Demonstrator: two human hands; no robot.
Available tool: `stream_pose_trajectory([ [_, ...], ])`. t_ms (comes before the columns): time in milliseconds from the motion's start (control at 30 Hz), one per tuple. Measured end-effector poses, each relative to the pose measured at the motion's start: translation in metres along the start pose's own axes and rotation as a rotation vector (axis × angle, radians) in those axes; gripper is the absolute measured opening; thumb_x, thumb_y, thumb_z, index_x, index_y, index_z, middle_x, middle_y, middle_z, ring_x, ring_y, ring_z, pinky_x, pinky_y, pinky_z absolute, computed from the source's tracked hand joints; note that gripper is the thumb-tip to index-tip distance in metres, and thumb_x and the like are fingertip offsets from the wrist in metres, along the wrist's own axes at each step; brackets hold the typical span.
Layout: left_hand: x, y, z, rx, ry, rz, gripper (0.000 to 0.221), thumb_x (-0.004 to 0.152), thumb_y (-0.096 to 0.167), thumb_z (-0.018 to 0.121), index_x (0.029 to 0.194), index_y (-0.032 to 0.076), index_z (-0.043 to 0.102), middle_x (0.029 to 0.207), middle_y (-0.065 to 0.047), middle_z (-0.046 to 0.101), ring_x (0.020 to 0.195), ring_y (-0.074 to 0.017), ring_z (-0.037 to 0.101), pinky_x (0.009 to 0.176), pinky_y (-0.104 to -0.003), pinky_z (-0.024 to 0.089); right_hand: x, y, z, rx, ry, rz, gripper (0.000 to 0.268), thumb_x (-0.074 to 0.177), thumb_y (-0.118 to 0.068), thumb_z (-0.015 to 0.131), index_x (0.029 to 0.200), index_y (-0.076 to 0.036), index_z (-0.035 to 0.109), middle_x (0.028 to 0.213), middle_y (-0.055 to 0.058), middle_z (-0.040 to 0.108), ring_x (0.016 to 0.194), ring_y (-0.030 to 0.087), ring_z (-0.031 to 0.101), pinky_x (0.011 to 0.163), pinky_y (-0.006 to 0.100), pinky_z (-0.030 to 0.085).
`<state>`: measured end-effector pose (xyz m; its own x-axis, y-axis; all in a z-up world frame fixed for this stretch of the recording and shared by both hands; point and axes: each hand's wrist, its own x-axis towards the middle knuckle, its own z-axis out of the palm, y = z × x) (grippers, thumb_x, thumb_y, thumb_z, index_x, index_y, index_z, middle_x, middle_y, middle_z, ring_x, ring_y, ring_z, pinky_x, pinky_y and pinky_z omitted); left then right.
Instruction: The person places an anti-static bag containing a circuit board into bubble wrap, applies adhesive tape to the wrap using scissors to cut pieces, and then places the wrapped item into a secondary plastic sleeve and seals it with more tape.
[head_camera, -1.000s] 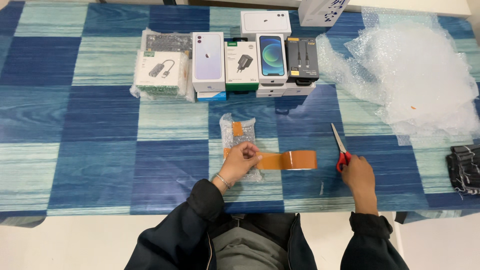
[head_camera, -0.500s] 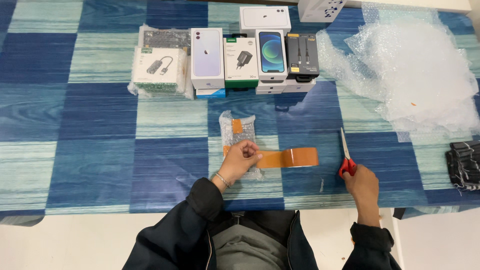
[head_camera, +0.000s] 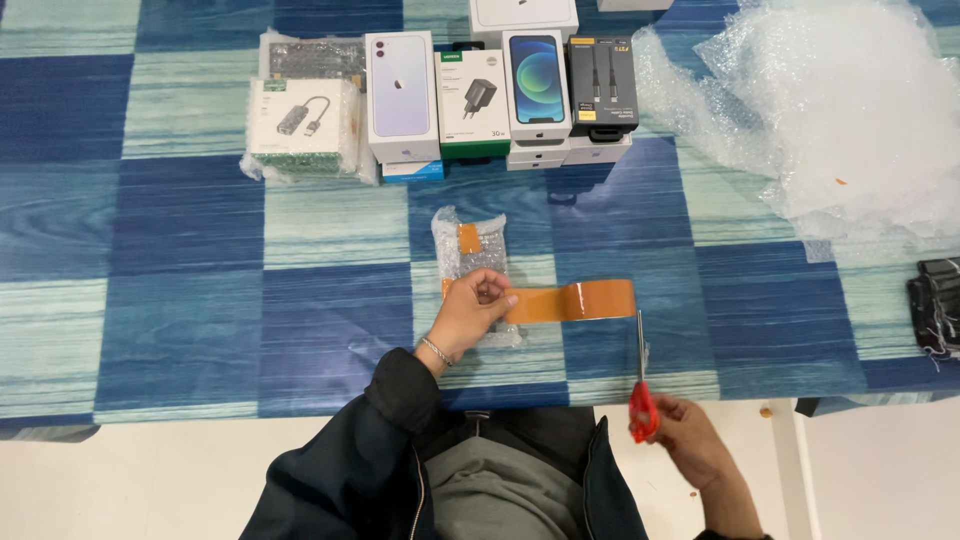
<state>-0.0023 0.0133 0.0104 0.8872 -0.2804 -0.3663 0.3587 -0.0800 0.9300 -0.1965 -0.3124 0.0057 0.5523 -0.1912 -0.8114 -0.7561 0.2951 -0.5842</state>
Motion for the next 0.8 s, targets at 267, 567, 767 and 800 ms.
stream_pose_trajectory([
  [267,-0.002,-0.004,-0.002,0.012,0.009,0.021,0.016,0.089,0.009,0.081,0.101,0.011,0.069,0.086,0.0,0.065,0.078,-0.0085,0.064,0.075,-0.022,0.059,-0.065,0.026,0.079,0.051,-0.544,-0.25,0.063,0.078,-0.057,0.076,0.089,0.004,0.062,0.077,0.015,0.063,0.063,0.022,0.058,0.057,0.032,0.038],
  [567,0.0,-0.004,-0.002,-0.023,0.005,0.015,0.016,0.089,0.008,0.08,0.1,0.009,0.068,0.083,-0.004,0.068,0.073,-0.0128,0.069,0.068,-0.027,0.063,-0.026,0.039,0.125,0.149,-0.599,-0.323,0.053,0.087,-0.047,0.073,0.095,0.005,0.067,0.078,0.014,0.063,0.064,0.02,0.057,0.055,0.029,0.035],
  [767,-0.001,0.005,-0.003,-0.033,0.004,-0.027,0.015,0.09,0.008,0.079,0.1,0.008,0.067,0.081,-0.007,0.071,0.069,-0.0164,0.071,0.067,-0.029,0.063,0.011,0.059,0.133,0.288,-0.517,-0.252,0.041,0.091,-0.03,0.074,0.112,0.006,0.071,0.089,0.017,0.073,0.071,0.022,0.064,0.058,0.029,0.042],
  [800,-0.002,0.006,-0.002,-0.021,0.002,-0.04,0.016,0.09,0.009,0.079,0.1,0.008,0.067,0.082,-0.006,0.069,0.071,-0.0165,0.071,0.068,-0.03,0.064,0.011,0.057,0.137,0.285,-0.495,-0.265,0.044,0.091,-0.028,0.074,0.116,0.008,0.071,0.089,0.017,0.074,0.072,0.019,0.062,0.055,0.027,0.041],
])
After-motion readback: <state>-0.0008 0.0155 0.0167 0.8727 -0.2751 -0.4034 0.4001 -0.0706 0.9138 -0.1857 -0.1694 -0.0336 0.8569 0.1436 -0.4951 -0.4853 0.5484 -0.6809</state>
